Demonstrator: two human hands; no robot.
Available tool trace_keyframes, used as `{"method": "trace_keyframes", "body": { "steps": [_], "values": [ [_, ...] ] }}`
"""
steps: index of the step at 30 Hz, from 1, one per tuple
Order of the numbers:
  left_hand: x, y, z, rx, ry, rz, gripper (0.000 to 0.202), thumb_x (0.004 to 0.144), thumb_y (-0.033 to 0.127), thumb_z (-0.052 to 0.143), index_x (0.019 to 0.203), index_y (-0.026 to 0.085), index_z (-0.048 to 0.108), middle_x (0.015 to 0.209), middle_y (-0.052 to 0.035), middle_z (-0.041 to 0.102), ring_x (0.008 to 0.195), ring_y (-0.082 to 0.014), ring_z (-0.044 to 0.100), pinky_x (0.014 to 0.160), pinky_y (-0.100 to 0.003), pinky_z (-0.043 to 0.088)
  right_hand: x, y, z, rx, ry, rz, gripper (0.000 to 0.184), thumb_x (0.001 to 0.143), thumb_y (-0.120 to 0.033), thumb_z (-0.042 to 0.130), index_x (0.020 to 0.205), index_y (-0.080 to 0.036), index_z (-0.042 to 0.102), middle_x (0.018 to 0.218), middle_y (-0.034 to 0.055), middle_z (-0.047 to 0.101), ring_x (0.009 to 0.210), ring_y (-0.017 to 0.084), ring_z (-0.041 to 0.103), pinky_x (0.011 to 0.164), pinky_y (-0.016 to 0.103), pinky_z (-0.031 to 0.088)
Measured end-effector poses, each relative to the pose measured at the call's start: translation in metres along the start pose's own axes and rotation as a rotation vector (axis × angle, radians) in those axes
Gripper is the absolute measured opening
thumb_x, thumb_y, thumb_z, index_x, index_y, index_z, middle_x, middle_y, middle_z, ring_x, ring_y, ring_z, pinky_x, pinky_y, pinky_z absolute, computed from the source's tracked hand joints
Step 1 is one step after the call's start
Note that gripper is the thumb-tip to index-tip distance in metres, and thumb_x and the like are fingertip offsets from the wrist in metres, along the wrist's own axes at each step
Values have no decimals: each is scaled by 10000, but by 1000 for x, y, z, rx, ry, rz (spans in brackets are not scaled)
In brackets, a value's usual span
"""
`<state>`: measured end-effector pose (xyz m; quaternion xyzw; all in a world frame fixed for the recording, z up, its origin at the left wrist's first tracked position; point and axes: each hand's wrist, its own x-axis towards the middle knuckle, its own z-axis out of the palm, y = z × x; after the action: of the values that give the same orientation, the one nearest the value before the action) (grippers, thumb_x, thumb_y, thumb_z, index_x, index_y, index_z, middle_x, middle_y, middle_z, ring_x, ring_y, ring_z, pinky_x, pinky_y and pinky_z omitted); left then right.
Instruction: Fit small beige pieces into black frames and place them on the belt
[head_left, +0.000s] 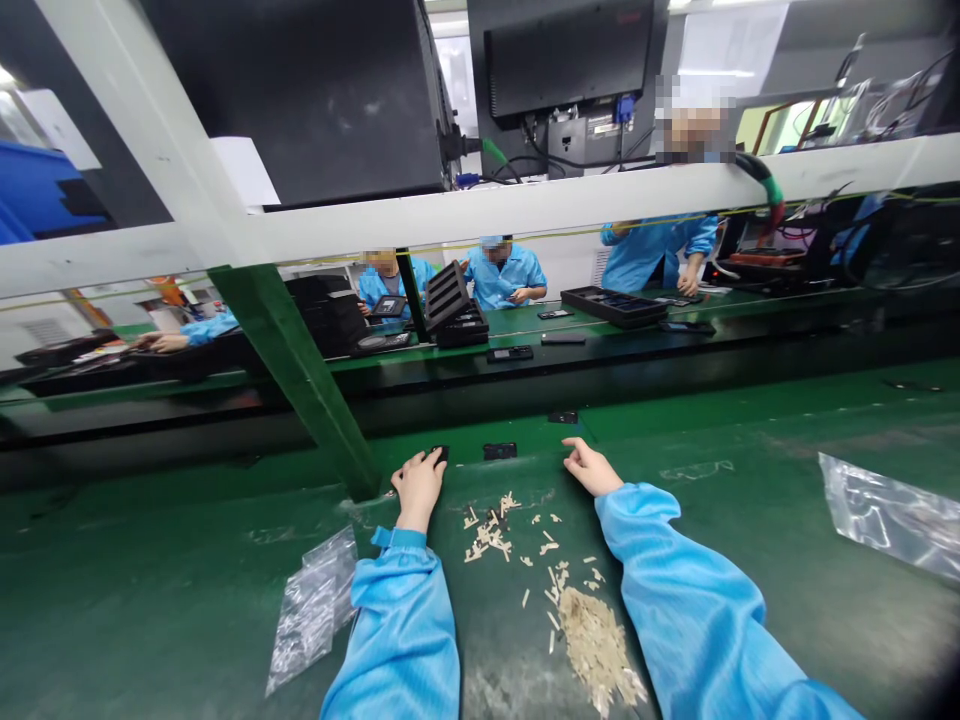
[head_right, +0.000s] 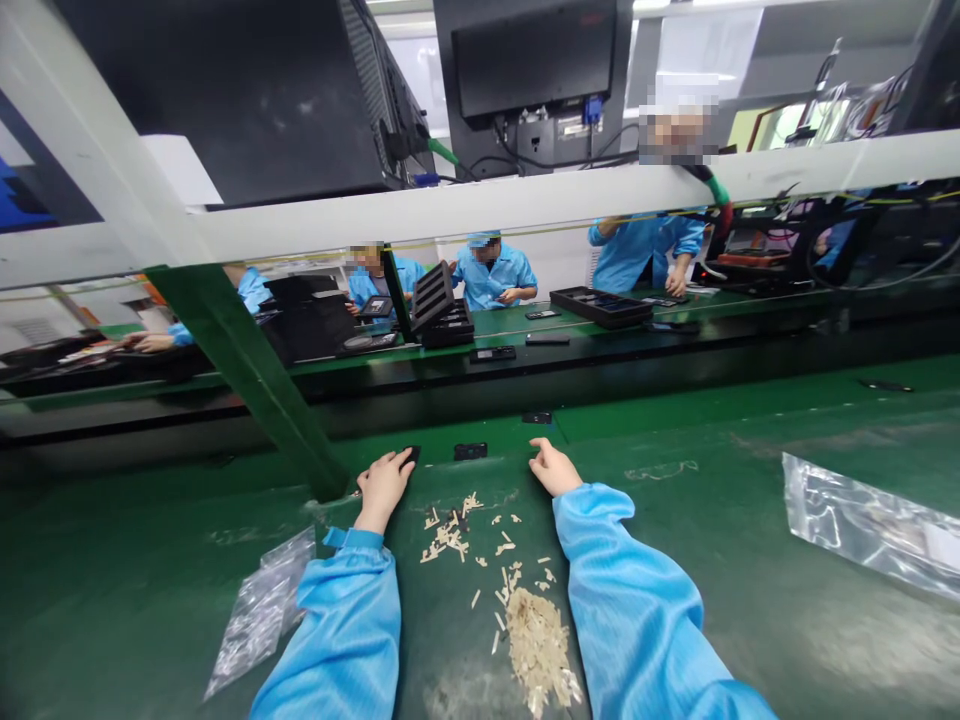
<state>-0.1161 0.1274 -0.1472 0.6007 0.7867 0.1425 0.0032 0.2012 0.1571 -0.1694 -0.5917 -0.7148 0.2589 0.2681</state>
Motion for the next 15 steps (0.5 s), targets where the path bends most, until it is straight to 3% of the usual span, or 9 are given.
{"method": "trace_keyframes", "body": {
  "steps": [4, 15],
  "values": [
    [-4, 7, 2, 13, -48, 49, 381, 844, 533, 463, 1173, 402, 604, 1340, -97, 515, 1234, -314, 415, 969, -476, 284, 1, 1, 1, 12, -10, -5, 299, 906, -312, 527, 1162, -157, 540, 1113, 75, 596, 922, 181, 612, 795, 386, 526],
    [-4, 13, 3, 10, -28, 117, 335, 890, 362, 450, 1151, 277, 642, 1312, -129, 536, 1219, -290, 464, 973, -468, 335, -1, -5, 4, 23, 26, 19, 301, 902, -309, 534, 1164, -159, 542, 1149, 81, 583, 959, 191, 603, 811, 396, 522]
  ]
}}
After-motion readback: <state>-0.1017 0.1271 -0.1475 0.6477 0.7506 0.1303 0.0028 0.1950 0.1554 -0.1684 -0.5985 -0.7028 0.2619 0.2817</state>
